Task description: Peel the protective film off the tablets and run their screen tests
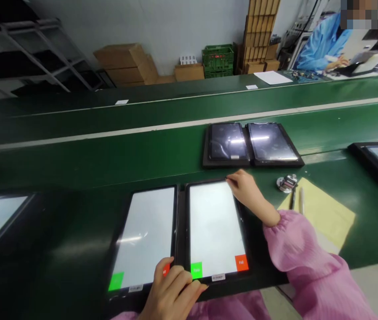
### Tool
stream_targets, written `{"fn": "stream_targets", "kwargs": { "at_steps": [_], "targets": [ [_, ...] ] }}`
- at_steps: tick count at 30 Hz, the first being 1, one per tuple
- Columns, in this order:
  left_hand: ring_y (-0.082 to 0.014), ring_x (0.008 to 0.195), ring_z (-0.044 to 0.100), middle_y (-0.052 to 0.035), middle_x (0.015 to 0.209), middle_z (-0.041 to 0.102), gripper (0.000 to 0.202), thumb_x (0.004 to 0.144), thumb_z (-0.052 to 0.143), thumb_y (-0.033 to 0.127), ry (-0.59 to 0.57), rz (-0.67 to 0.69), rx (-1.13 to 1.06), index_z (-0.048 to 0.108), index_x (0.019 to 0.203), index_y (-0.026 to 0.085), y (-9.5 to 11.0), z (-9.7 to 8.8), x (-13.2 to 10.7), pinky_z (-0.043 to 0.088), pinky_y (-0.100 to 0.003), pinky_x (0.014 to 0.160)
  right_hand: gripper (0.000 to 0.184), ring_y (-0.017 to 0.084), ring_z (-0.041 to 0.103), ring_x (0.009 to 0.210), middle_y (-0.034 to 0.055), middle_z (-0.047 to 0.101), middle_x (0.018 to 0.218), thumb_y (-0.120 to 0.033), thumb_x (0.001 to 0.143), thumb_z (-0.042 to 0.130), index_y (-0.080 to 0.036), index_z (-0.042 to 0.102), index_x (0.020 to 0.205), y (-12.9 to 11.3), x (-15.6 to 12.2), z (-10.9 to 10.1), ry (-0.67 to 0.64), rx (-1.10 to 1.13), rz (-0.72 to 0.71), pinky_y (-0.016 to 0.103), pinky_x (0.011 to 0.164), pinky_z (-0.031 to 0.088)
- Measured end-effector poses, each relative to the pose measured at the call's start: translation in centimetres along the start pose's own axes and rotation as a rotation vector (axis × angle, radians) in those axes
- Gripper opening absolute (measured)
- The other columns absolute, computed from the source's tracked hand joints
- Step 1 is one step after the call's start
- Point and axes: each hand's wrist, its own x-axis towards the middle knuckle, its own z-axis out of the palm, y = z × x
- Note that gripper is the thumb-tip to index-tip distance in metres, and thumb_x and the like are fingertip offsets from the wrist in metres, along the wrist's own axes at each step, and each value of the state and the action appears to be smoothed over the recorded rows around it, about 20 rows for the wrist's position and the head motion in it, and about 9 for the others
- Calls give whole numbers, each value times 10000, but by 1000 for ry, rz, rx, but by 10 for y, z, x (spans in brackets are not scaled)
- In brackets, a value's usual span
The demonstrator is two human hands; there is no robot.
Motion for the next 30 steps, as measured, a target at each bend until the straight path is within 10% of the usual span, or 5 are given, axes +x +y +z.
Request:
{"fn": "stream_targets", "kwargs": {
  "at_steps": [23, 27, 30],
  "targets": [
    [-109, 643, 493, 75, 656, 532, 250, 945, 662, 80, -125, -13, 38, 591, 734, 193, 6, -19, 0, 408, -374, 1025, 268, 241, 628, 751, 78, 651, 792, -375, 992, 623, -231, 799, 850, 7, 1, -3, 113, 95, -178, 391, 703, 561],
    [-121, 612, 520, 60, 637, 554, 362, 1069, 558, 315, 42, -92, -33, 603, 727, 206, 5, -18, 5, 438, -391, 1027, 301, 264, 664, 913, 112, 700, 954, -321, 1039, 564, -210, 725, 810, -26, -24, -14, 148, 105, -305, 409, 788, 576],
    [-128, 693, 622, 39, 712, 679, 303, 1080, 565, 374, 95, -91, 62, 704, 864, 213, 6, -26, 5, 417, -400, 1118, 230, 168, 704, 842, 63, 727, 919, -203, 1096, 487, -196, 687, 982, -69, -68, -33, -127, 238, -438, 278, 748, 583]
  ]
}}
